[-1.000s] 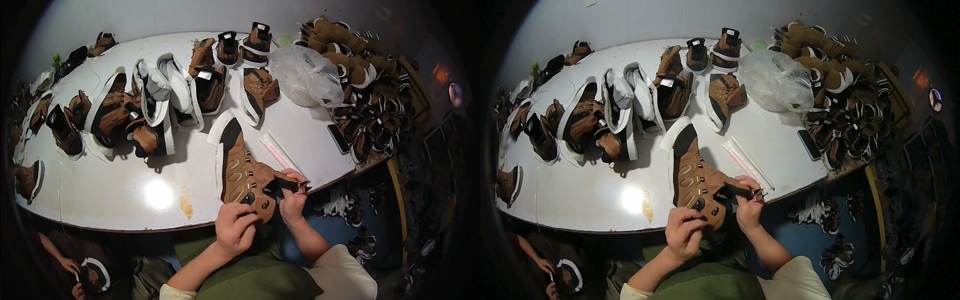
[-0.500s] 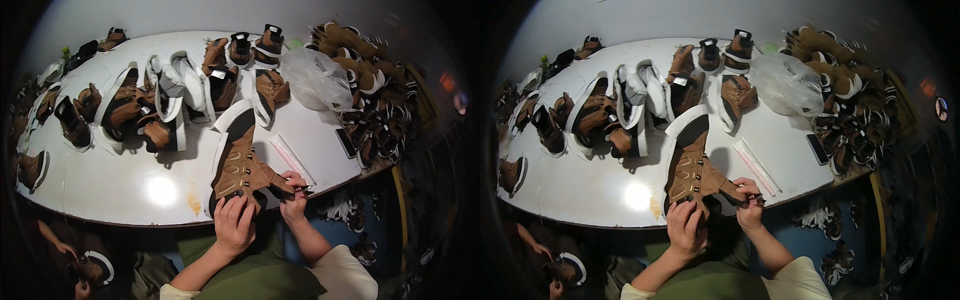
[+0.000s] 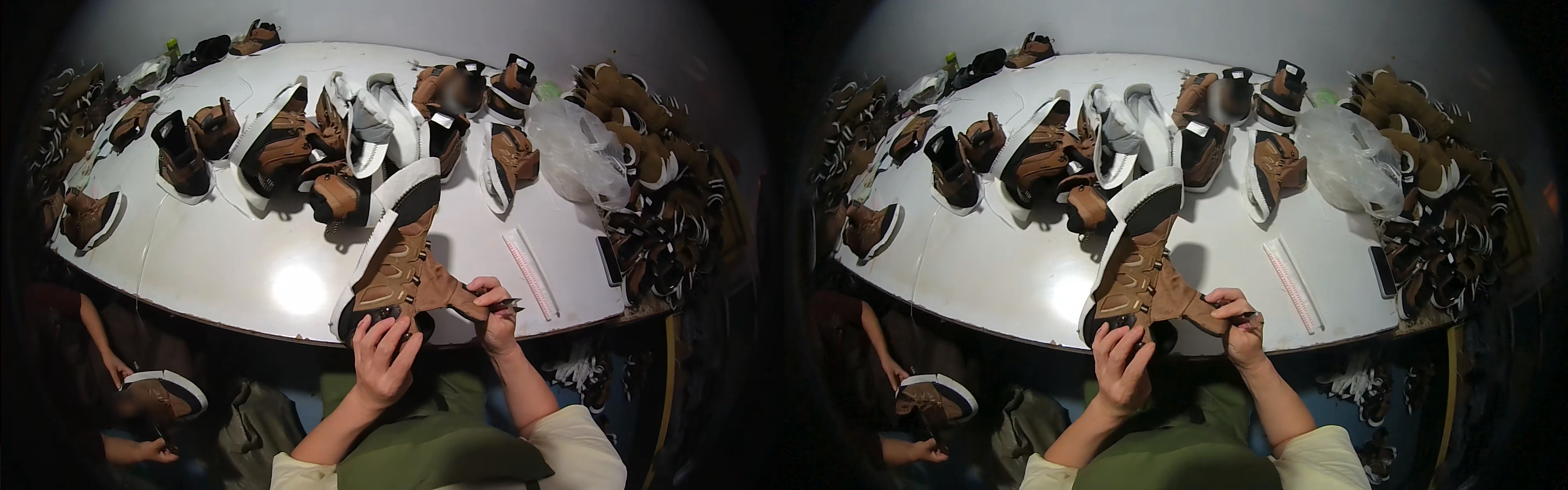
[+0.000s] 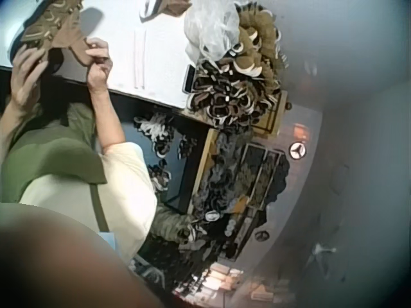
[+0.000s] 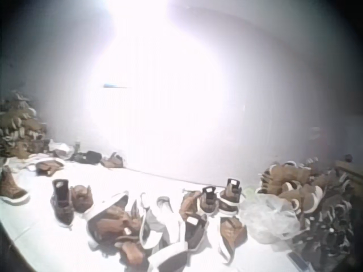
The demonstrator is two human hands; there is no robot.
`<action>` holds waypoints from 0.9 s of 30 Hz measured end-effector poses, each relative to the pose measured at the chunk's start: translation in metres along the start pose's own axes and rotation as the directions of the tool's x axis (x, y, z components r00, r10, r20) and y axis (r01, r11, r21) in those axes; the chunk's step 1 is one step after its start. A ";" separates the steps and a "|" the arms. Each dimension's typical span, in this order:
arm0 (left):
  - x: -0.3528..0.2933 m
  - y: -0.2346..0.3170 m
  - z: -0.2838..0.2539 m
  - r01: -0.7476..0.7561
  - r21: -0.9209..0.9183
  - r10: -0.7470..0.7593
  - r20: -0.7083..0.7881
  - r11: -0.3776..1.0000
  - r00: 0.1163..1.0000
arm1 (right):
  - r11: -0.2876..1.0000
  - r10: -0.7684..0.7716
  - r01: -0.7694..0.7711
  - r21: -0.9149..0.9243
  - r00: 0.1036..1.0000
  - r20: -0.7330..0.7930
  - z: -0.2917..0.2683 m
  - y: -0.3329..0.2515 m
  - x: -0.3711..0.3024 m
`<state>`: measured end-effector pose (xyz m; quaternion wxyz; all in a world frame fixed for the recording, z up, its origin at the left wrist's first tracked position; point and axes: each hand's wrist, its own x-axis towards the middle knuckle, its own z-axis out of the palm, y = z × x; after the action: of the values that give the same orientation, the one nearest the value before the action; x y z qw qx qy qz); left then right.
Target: The person assembles brown high-top shoes by attaching white midsole pieces to the shoe uppers. They use a small metal tool to tuck and secure the midsole edges around the shoe, then place the finished shoe on the table and pick up another to repeat the process.
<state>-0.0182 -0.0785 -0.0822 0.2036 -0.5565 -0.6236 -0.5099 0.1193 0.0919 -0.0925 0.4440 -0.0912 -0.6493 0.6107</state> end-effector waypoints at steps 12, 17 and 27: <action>-0.007 -0.017 -0.016 -0.020 -0.009 0.020 -0.032 1.000 0.999 | 0.992 -0.077 0.093 -0.090 0.984 0.162 0.016 -0.022 0.004; -0.008 -0.017 -0.020 0.007 -0.014 -0.008 -0.069 1.000 0.998 | 0.967 -0.147 0.185 -0.176 0.967 0.209 0.024 -0.027 0.006; -0.015 -0.016 -0.028 0.146 0.119 -0.126 -0.156 0.982 0.980 | 0.638 -0.400 0.542 -0.547 0.840 0.366 0.042 -0.028 0.005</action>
<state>-0.0374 -0.1083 -0.0903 0.2496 -0.4588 -0.6754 -0.5206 0.0996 0.0589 -0.0595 0.4600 0.0040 -0.8591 0.2245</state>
